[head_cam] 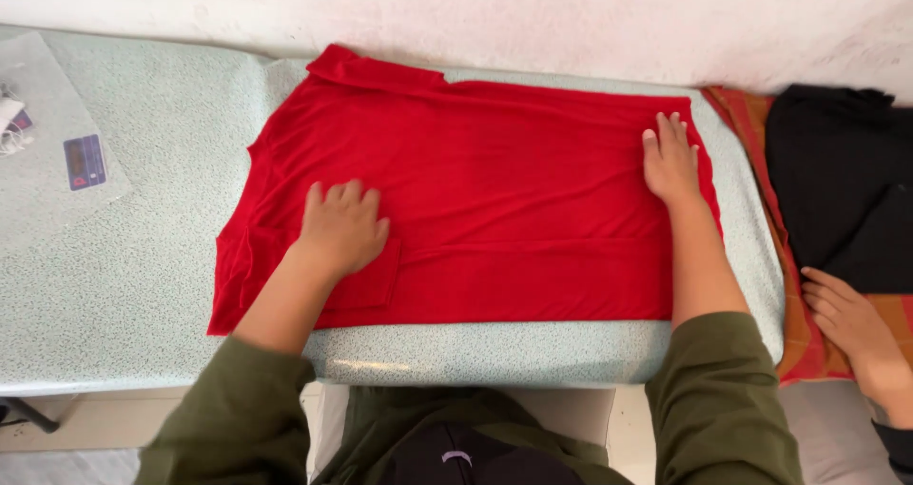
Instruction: Folding a red t-shirt on a flat surface and attaching a brand tag to the collar area.
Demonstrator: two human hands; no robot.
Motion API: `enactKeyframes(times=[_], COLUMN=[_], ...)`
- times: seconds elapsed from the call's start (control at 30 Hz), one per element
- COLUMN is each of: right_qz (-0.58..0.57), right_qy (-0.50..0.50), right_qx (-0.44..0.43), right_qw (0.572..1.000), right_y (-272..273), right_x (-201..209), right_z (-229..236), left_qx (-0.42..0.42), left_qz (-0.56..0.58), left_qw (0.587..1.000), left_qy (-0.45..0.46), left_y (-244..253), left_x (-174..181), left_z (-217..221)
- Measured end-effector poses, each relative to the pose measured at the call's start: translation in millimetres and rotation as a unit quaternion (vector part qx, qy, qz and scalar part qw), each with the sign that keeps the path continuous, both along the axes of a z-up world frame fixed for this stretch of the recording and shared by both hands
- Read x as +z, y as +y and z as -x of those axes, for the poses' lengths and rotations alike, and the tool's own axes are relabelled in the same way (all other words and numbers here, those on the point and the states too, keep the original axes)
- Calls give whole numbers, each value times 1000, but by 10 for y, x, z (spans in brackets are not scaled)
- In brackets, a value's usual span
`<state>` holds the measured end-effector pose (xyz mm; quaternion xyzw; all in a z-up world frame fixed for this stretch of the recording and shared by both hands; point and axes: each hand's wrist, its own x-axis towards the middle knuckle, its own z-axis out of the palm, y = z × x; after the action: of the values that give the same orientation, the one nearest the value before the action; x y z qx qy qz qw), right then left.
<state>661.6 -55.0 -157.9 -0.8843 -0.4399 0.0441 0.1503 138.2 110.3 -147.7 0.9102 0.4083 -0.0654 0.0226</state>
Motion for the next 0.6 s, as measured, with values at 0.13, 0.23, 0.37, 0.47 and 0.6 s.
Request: enactKeyframes(times=[0.13,0.23,0.37,0.47,0.6], right_qz=[-45,50,86,92,26], right_qy=[-15,22,3,22,4], right_qx=[74,51,-12,-53,-101], right_qw=[996,997,996,994,995], right_y=[277,380,397,422,402], right_x=[-30,150,0,-32,-39], right_z=[187,427,-225,-577,-488], left_qx=[-76,-32,48,59,52], left_qz=[11,71,-30,-33,-136], left_qw=[995,990,996,995,969], left_qy=[-68,-115,-61,-67,-199], left_y=[674,1110,1503,1570,1666], left_x=[-91,-94,-49,118,-168], left_z=[-846,-1118,-1111,-1168,-1212])
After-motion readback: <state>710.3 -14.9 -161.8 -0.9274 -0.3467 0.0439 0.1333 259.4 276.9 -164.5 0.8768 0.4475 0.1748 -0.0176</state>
